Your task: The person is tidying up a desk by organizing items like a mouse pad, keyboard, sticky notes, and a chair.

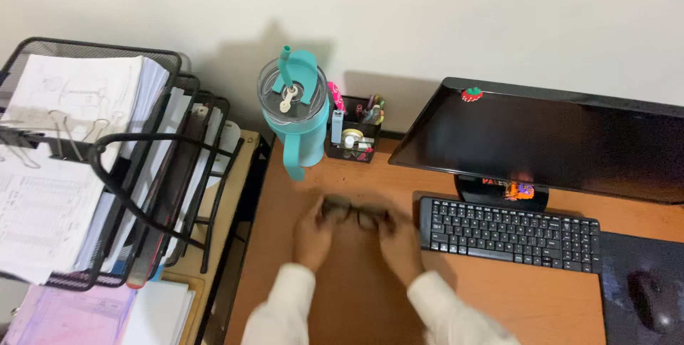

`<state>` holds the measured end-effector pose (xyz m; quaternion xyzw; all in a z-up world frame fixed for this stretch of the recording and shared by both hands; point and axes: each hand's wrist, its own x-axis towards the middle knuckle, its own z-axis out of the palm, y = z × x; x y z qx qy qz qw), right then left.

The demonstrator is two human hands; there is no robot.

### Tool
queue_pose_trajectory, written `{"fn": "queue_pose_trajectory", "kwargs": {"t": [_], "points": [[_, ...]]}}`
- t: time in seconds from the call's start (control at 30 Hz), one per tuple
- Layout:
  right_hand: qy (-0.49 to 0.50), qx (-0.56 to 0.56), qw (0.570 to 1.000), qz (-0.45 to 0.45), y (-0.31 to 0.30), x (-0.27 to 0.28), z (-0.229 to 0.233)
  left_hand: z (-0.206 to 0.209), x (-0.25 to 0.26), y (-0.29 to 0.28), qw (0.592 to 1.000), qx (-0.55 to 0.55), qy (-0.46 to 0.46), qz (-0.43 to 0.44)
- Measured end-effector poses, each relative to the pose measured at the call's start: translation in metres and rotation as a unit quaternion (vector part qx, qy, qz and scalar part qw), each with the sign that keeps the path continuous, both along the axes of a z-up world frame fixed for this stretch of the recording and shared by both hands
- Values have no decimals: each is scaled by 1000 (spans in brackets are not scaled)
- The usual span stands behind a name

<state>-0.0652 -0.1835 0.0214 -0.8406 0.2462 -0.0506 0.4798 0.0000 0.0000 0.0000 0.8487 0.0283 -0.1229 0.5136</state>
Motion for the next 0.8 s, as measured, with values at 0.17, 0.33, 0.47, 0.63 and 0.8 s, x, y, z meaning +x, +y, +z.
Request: {"fn": "queue_pose_trajectory", "kwargs": {"t": [0.17,0.33,0.47,0.63,0.8], "points": [[-27,-81,996,-20,-25,69,-12,-22,72,-23,997,-36,-66,8],[34,-80,996,-26,-28,78,-13,-25,71,-29,997,-15,70,17],[-55,-48,997,-18,-23,74,-24,-26,55,-29,988,9,-153,2],[-15,-54,998,-17,-16,75,-2,-27,55,-26,997,-7,-76,10],[-23,-74,997,-8,-14,62,-18,19,42,-16,995,-50,-49,66]]}}
